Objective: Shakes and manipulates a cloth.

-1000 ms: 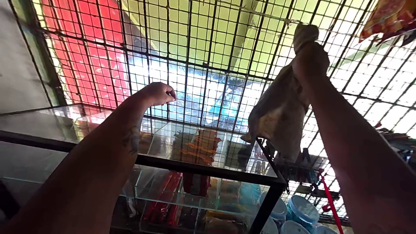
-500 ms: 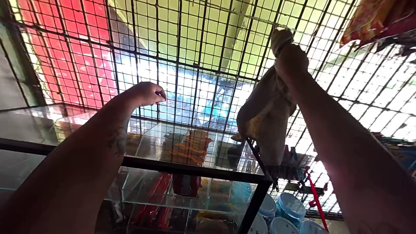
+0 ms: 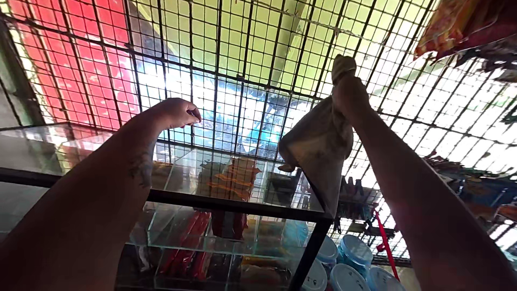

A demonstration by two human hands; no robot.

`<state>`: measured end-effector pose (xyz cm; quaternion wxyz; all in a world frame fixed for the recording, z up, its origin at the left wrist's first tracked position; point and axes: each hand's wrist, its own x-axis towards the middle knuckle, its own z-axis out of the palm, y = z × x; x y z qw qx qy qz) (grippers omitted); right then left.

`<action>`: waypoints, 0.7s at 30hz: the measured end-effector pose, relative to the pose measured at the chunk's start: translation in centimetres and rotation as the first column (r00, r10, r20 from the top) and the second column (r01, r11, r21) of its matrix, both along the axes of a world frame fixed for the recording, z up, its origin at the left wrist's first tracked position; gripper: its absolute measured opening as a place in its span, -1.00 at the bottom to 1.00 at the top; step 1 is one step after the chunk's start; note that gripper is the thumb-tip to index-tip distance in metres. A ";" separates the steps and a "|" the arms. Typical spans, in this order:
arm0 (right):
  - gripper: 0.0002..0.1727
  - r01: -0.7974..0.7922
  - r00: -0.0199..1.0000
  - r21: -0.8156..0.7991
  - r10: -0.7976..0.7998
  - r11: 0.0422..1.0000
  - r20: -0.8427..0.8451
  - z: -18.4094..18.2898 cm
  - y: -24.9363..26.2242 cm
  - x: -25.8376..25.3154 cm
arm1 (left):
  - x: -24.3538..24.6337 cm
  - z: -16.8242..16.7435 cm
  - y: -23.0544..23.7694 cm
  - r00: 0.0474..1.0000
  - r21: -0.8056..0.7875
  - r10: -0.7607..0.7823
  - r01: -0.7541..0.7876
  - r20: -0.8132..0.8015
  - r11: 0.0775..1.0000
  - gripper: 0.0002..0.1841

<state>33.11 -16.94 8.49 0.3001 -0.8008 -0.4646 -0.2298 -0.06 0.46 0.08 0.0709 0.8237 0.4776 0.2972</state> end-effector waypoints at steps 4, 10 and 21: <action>-0.58 0.021 1.000 -0.041 -0.020 0.999 0.018 -1.4 0.1 -0.2 | 0.0 0.0 -0.1 1.000 -0.006 0.005 -0.005 -0.007 1.000 -0.80; -0.63 0.173 0.978 -0.084 -0.161 0.981 0.134 -1.2 -1.0 -0.9 | 0.3 0.0 -0.4 1.000 -0.006 0.006 -0.006 0.006 1.000 -0.80; -0.87 -0.577 0.722 0.307 0.649 0.757 -0.240 3.3 -1.6 1.4 | 0.8 0.2 -0.1 0.999 0.015 -0.007 0.008 -0.048 1.000 -0.81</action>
